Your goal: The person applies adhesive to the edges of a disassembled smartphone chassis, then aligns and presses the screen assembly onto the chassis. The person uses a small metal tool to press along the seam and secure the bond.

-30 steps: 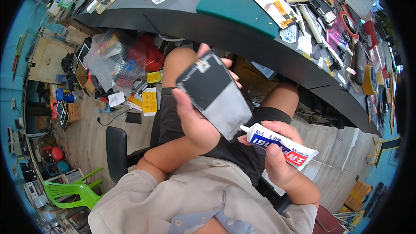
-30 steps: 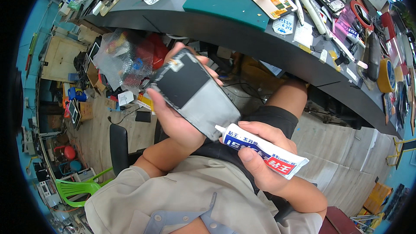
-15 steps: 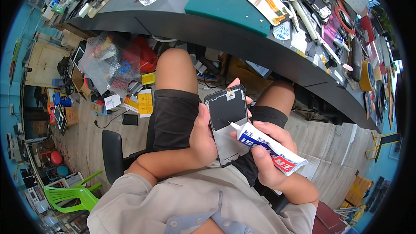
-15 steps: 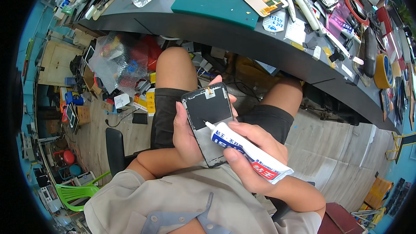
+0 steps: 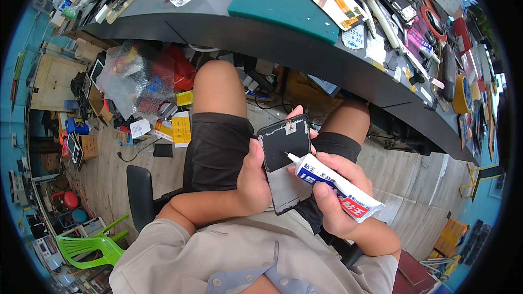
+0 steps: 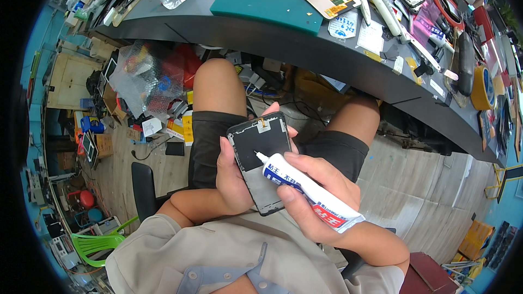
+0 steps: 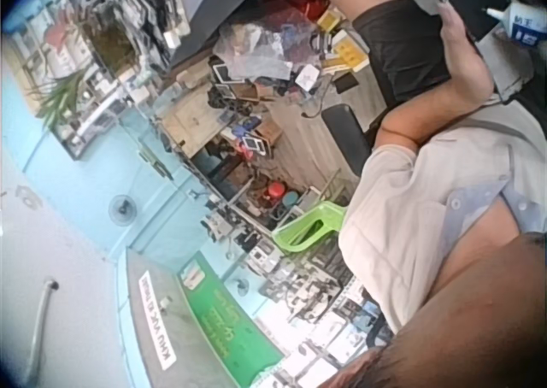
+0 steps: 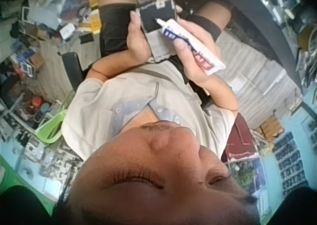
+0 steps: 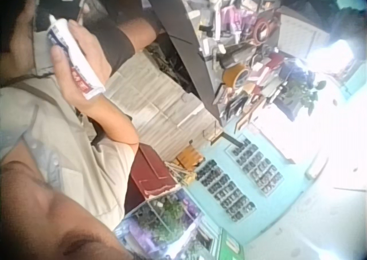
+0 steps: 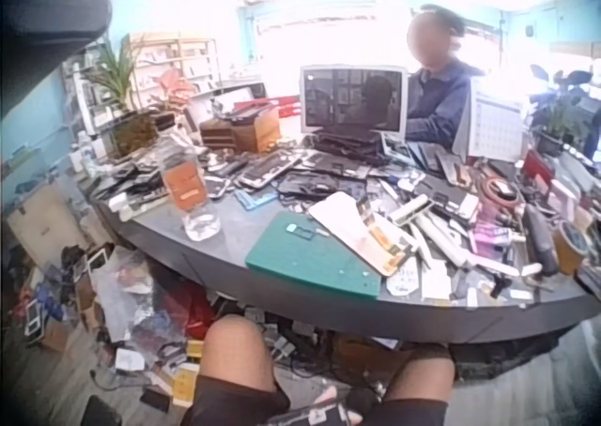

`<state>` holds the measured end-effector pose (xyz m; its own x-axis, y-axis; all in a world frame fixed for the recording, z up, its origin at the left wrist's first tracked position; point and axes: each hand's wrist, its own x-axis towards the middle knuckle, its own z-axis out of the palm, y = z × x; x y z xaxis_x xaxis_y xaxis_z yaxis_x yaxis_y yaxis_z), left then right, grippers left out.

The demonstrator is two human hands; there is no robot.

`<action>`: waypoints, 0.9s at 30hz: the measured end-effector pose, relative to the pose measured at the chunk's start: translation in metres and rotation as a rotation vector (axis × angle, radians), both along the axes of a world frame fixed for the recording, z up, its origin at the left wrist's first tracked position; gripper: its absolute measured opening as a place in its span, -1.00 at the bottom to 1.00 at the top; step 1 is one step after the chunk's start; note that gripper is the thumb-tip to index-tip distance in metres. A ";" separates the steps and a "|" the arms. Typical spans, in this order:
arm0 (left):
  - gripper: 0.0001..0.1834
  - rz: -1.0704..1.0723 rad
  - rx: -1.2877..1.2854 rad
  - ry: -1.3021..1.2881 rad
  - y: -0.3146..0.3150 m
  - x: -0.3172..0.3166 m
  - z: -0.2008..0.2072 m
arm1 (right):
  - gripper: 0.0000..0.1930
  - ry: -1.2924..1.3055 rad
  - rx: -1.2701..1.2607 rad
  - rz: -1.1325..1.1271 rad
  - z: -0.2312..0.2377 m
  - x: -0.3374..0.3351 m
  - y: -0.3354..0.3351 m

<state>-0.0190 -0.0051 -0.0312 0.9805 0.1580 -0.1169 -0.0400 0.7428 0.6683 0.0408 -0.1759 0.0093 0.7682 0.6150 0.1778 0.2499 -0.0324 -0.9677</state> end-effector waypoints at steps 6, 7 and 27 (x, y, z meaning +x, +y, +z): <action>0.17 -0.054 -0.068 -0.053 0.003 0.002 -0.010 | -0.55 -0.147 -0.026 -0.003 0.001 0.008 0.001; 0.18 -0.052 -0.031 -0.013 0.003 0.004 -0.009 | -0.55 -0.147 -0.026 -0.009 -0.001 0.009 0.001; 0.12 -0.102 -0.116 0.013 -0.001 0.018 -0.021 | -0.54 0.060 -0.023 -0.076 -0.023 0.021 -0.008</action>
